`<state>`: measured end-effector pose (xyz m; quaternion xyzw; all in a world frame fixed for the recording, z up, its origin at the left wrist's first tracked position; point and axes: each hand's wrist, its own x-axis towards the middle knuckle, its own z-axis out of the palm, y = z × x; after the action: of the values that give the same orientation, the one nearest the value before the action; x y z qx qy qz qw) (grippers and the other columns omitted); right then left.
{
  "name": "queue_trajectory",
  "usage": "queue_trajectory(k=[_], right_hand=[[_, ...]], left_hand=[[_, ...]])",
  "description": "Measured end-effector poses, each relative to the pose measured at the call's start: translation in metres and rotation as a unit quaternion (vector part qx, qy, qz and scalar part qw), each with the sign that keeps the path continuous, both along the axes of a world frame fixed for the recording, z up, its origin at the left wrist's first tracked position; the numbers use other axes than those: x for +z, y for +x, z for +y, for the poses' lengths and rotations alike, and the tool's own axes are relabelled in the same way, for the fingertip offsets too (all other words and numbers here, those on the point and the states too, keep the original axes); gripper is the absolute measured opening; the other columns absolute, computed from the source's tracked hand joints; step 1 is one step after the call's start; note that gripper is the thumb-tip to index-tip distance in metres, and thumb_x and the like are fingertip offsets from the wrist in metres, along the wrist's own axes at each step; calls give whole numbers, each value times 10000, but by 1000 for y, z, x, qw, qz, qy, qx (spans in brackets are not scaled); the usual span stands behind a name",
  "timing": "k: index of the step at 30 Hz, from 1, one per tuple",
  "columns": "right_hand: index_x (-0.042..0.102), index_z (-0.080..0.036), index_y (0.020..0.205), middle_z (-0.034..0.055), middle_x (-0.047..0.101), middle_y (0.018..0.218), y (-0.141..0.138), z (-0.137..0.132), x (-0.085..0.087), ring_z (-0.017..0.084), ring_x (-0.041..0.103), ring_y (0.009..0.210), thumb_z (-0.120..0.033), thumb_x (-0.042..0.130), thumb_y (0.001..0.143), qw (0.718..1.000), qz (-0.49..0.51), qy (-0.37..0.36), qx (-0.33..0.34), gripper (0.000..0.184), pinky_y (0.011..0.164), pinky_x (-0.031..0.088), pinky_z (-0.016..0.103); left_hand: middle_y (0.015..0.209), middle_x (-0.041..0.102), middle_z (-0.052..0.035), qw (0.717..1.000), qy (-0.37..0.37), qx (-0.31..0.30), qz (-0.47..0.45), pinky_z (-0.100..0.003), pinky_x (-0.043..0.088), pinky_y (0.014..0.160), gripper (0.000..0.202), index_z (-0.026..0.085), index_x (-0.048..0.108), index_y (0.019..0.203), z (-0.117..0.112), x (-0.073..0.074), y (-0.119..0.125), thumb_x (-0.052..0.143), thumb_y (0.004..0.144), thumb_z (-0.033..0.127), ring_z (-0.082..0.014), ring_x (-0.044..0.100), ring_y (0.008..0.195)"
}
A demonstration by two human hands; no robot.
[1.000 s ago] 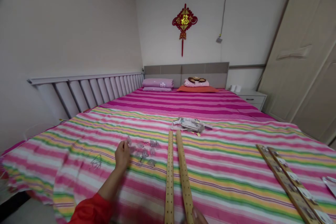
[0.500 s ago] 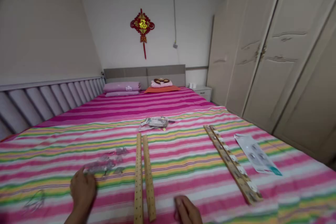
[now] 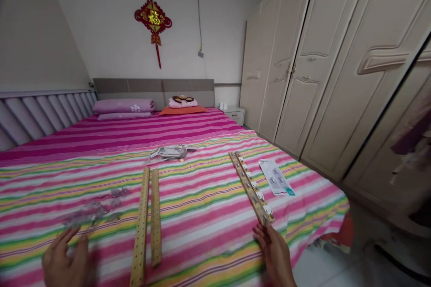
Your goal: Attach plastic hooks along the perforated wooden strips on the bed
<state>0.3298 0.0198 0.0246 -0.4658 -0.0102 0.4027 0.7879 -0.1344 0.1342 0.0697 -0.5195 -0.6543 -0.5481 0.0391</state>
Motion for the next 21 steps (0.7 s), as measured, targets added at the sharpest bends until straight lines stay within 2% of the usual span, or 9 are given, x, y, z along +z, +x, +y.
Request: queue_trajectory(k=[5, 7, 11, 13, 17, 21], right_hand=[[673, -132, 790, 37, 745, 698, -3, 1, -6, 167, 702, 607, -339, 873, 461, 1000, -6, 15, 16, 437, 545, 590, 221], [670, -136, 812, 34, 751, 732, -8, -3, -8, 159, 702, 607, -328, 865, 502, 999, -11, 11, 29, 414, 545, 589, 215], [650, -148, 851, 51, 759, 790, -12, -8, -8, 201, 728, 693, -320, 837, 581, 998, 26, 23, 59, 372, 596, 604, 249], [619, -155, 812, 88, 760, 811, -9, -6, -5, 243, 732, 773, -367, 774, 678, 994, 72, 35, 77, 295, 650, 613, 299], [578, -152, 753, 135, 754, 793, -2, 6, 4, 247, 736, 755, -351, 586, 867, 985, 123, 26, 122, 229, 642, 613, 320], [617, -92, 829, 150, 744, 789, -5, 22, 12, 198, 731, 708, -265, 529, 911, 969, 157, 27, 188, 211, 623, 598, 259]], left_hand=[[1263, 516, -102, 997, 16, -80, -9, -465, 422, 984, 404, 202, 589, 1114, -35, 7, 62, 460, 826, 453, -287, 445, 1220], [1246, 521, -96, 992, 9, -124, -15, -443, 447, 954, 353, 210, 606, 1056, -47, 8, 88, 460, 838, 446, -272, 476, 1188], [1160, 580, -80, 962, -24, -269, -33, -395, 481, 915, 276, 236, 652, 951, -61, 3, 135, 483, 847, 427, -244, 537, 1127], [1124, 611, -81, 944, -53, -320, -57, -380, 500, 883, 280, 239, 674, 913, -67, -3, 154, 490, 845, 439, -244, 567, 1093], [1040, 645, -96, 918, -95, -365, -120, -353, 523, 812, 309, 224, 690, 828, -80, -15, 179, 523, 820, 484, -247, 607, 1010], [952, 655, -96, 899, -114, -387, -172, -305, 531, 724, 351, 213, 679, 781, -92, -22, 184, 531, 803, 530, -234, 618, 926]])
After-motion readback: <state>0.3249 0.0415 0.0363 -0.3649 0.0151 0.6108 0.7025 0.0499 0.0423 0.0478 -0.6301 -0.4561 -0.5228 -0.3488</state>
